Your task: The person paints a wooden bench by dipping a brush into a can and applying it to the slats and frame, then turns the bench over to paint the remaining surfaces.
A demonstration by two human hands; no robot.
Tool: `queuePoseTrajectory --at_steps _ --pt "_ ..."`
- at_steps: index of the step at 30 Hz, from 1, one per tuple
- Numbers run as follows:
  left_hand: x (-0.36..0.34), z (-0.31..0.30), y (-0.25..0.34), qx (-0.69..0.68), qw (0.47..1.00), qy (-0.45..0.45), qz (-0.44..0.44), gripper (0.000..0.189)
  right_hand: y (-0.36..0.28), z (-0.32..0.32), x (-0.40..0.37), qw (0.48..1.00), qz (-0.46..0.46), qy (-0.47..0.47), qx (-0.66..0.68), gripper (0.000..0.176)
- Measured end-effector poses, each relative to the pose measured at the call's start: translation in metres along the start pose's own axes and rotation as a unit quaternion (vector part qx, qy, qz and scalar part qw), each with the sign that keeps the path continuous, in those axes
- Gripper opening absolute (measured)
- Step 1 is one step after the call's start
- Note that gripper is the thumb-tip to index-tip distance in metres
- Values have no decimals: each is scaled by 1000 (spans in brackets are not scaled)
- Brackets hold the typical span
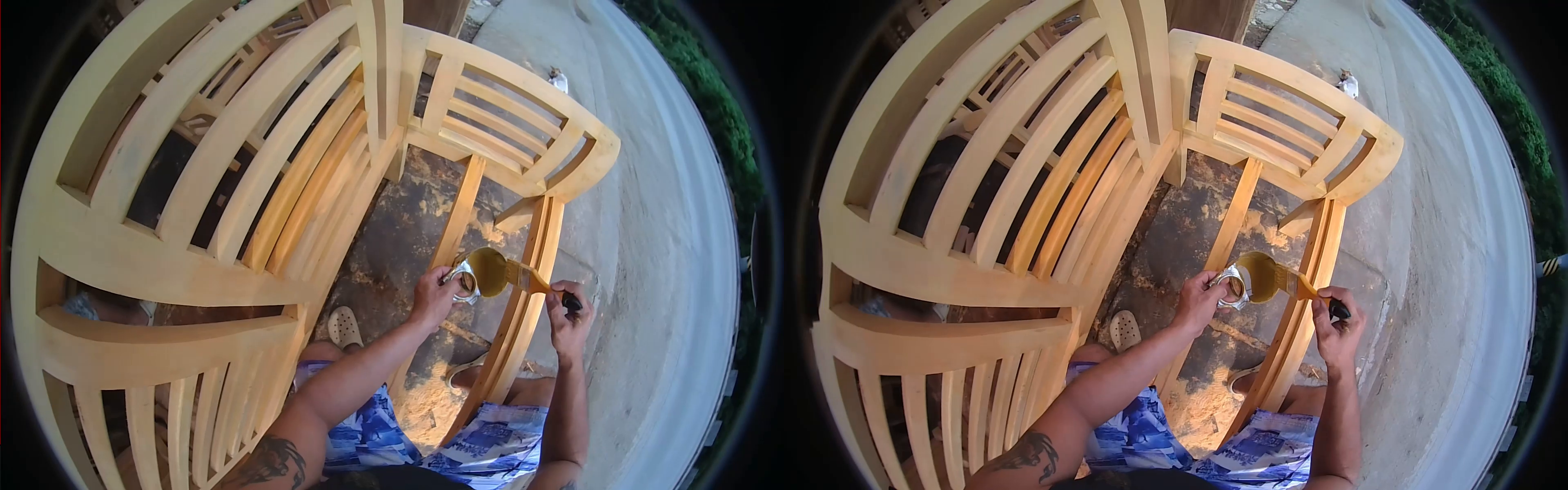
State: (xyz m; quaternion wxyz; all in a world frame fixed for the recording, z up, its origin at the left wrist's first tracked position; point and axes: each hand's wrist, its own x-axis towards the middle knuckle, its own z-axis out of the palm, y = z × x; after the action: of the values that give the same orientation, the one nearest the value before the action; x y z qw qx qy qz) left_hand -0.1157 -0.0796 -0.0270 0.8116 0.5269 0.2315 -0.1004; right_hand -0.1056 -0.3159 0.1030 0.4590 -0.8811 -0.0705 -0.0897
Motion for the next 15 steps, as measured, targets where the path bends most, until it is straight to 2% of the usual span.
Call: queuePoseTrajectory --at_steps 1,4,7,10,11,14,15 --pt "0 0 0 4 1000 0 0 23 -11 5 0 998 -48 -28 -22 12" --pt "2 -2 -4 5 1000 -1 3 21 -19 7 -2 985 -83 -145 -40 25" --pt "2 -2 -3 -1 1000 0 4 20 -10 -3 -4 970 -102 -209 -73 30" --pt "3 -2 -4 -1 1000 4 11 20 -11 -22 -5 977 -52 -202 -46 32" --pt "3 -2 -5 -7 1000 6 15 21 -14 -29 -3 979 -53 -191 -49 27" --pt "2 0 -4 -6 1000 1 9 19 -7 -34 -3 996 20 -77 40 16" --pt "1 1 -3 -3 1000 -3 3 17 4 -32 -5 987 92 -45 125 16"
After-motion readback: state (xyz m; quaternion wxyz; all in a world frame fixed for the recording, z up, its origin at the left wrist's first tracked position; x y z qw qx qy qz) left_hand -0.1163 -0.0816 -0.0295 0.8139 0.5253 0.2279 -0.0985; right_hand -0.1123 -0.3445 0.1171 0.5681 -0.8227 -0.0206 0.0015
